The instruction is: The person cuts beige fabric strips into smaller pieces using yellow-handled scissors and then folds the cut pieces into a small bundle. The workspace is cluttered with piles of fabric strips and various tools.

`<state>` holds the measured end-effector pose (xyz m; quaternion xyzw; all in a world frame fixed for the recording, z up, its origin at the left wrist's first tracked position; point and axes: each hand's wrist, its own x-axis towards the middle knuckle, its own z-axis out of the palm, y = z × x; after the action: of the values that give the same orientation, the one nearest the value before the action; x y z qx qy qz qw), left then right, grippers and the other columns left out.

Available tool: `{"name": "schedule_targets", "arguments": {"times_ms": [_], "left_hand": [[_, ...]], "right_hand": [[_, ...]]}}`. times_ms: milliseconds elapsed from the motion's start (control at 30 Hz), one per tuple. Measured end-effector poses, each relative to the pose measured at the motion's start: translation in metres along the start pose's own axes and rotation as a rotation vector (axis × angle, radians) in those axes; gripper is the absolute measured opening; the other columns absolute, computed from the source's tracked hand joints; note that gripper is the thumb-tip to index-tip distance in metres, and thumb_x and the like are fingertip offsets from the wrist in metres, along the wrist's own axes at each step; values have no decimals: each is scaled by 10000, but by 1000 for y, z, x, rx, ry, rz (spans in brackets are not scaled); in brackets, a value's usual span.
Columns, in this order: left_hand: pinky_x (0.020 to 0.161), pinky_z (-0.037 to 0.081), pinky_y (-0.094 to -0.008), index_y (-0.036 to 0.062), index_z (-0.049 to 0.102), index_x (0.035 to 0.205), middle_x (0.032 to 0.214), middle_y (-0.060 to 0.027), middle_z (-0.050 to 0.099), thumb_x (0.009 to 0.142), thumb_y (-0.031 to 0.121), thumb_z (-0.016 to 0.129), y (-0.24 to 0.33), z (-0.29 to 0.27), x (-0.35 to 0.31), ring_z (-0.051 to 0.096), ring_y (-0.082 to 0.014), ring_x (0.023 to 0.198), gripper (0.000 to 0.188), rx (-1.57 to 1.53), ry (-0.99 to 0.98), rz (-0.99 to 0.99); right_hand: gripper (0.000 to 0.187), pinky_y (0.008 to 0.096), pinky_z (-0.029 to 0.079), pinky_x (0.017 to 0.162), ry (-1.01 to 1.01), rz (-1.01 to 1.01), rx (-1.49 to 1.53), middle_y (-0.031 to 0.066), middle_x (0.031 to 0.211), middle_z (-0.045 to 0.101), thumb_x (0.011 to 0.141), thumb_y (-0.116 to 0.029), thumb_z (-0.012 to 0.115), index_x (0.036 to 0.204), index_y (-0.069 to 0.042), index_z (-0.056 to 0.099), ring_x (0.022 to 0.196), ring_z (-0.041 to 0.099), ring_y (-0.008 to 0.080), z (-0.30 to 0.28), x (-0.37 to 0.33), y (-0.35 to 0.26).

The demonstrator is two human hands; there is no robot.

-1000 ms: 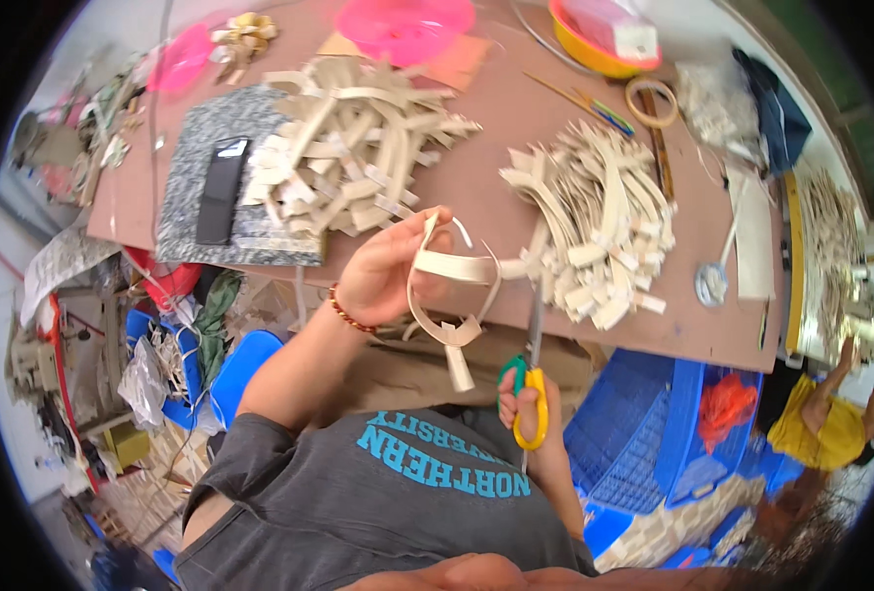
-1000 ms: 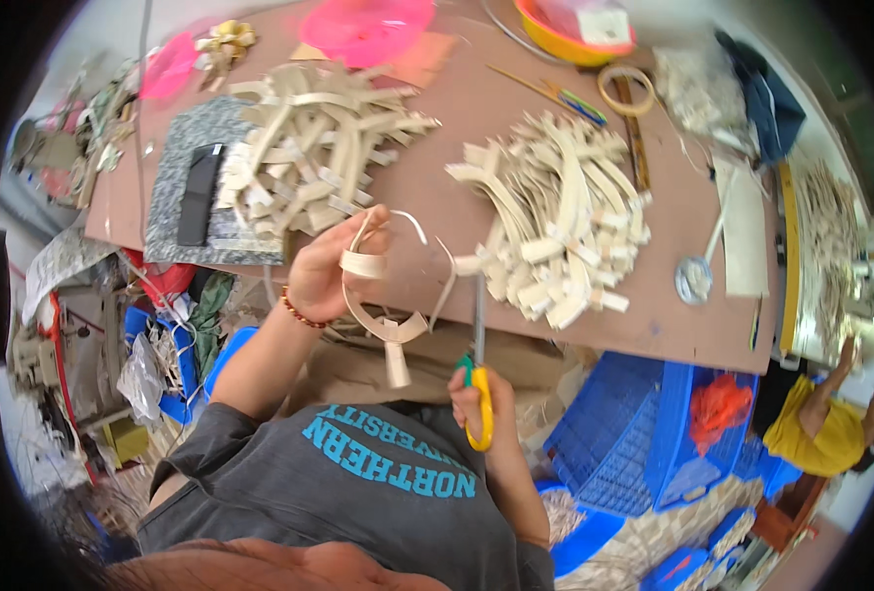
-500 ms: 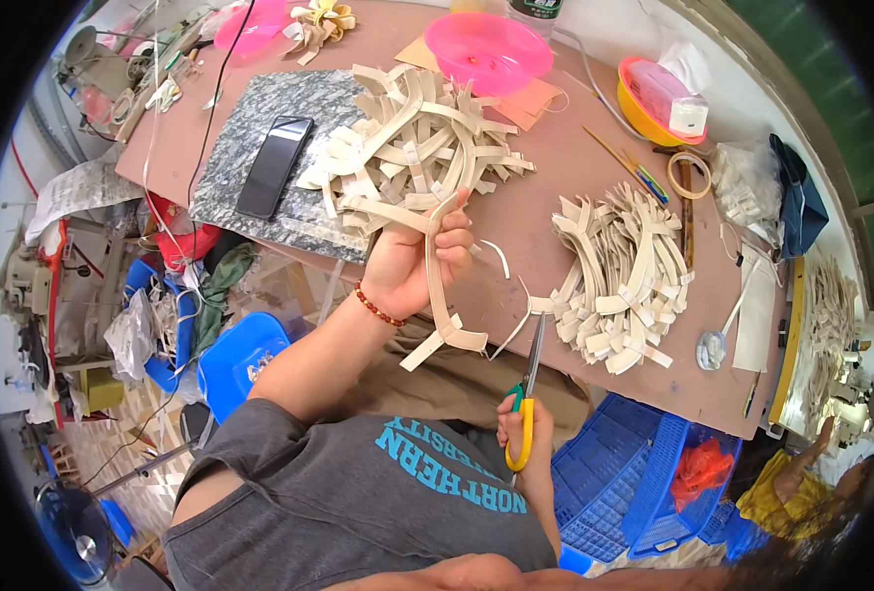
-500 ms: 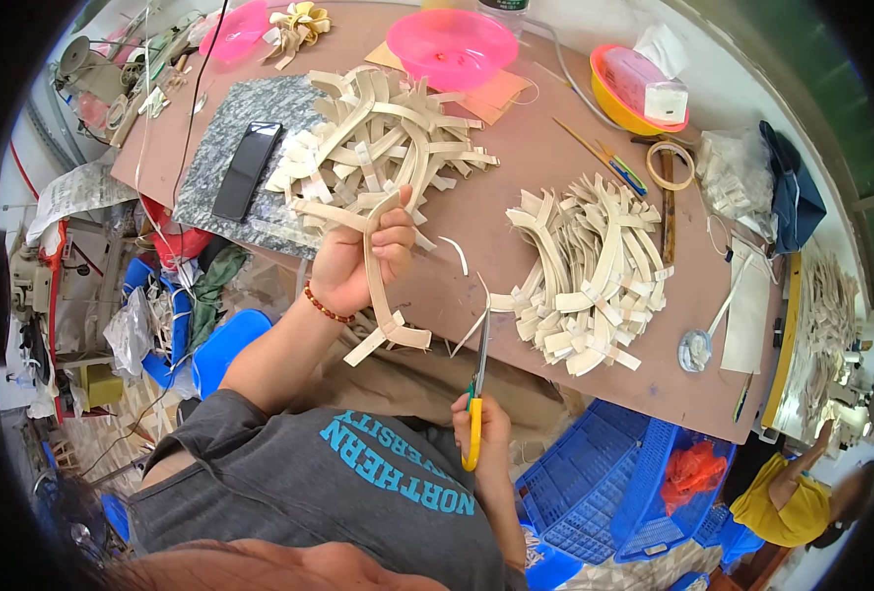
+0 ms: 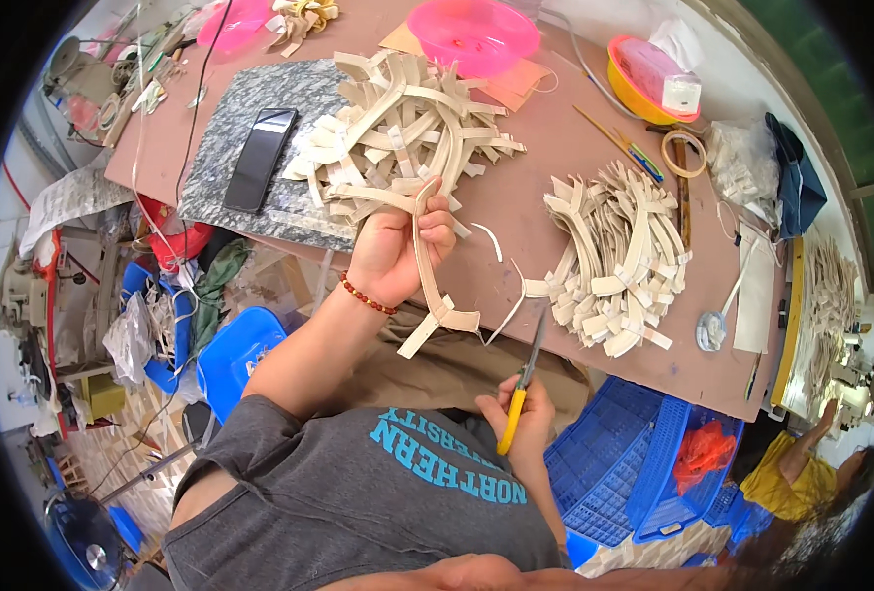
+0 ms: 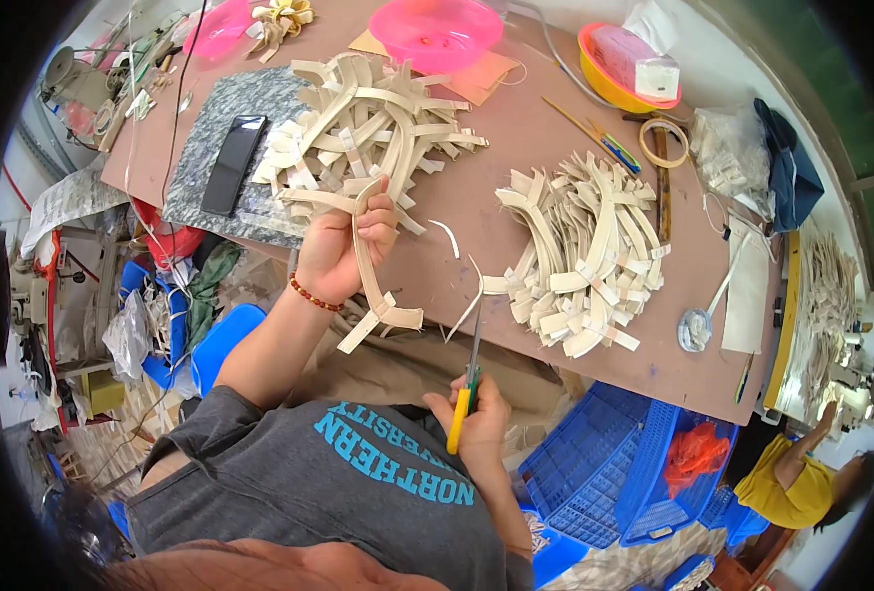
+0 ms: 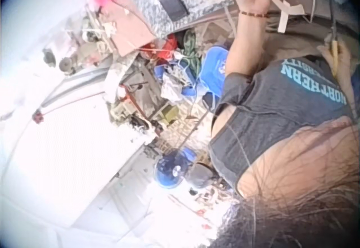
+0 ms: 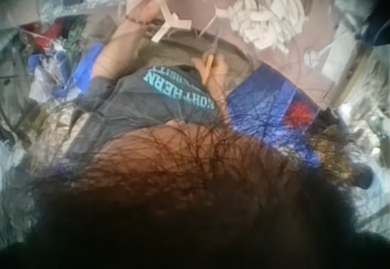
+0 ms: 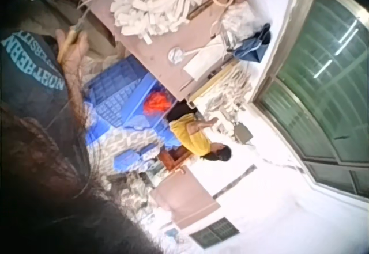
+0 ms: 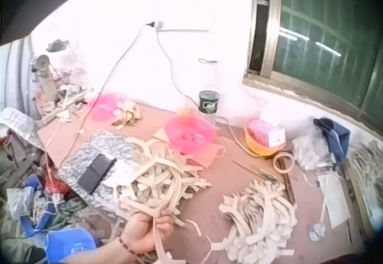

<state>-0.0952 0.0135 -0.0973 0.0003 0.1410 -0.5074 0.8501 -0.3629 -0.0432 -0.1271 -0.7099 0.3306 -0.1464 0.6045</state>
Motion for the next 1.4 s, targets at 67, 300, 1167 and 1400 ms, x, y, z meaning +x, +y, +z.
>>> {"name": "schedule_targets", "arguments": {"times_ms": [67, 300, 1167, 1400], "left_hand": [[624, 401, -235, -28, 455, 1186, 862, -39, 424, 930, 48, 371, -6, -5, 1, 409, -107, 687, 280, 39, 19, 15], [633, 421, -249, -32, 448, 1163, 889, -49, 440, 910, 20, 337, -45, -3, 4, 419, -110, 701, 281, 210, 211, 41], [676, 445, -252, 5, 478, 1110, 898, -58, 519, 957, 164, 392, -67, -6, -6, 487, -131, 735, 236, 331, 235, -135], [820, 456, -315, 34, 517, 1092, 978, -68, 594, 947, 198, 475, -84, -19, -38, 563, -158, 932, 223, 816, -152, -235]], "right_hand": [[330, 172, 382, 574, 114, -116, -121, -10, 757, 563, 683, -74, 792, 881, -48, 529, 630, 451, 35, 2, 8, -18], [377, 203, 441, 530, 157, -204, -31, -15, 633, 483, 643, -117, 823, 902, -34, 562, 544, 449, 52, 15, 43, -27], [248, 202, 430, 543, 12, -43, 520, 37, 790, 585, 772, -25, 690, 888, -49, 472, 593, 518, 62, 14, 41, -20], [172, 227, 391, 456, 160, 118, 1016, 33, 756, 562, 823, 2, 614, 890, -75, 475, 520, 494, 89, 7, 42, -37]]}}
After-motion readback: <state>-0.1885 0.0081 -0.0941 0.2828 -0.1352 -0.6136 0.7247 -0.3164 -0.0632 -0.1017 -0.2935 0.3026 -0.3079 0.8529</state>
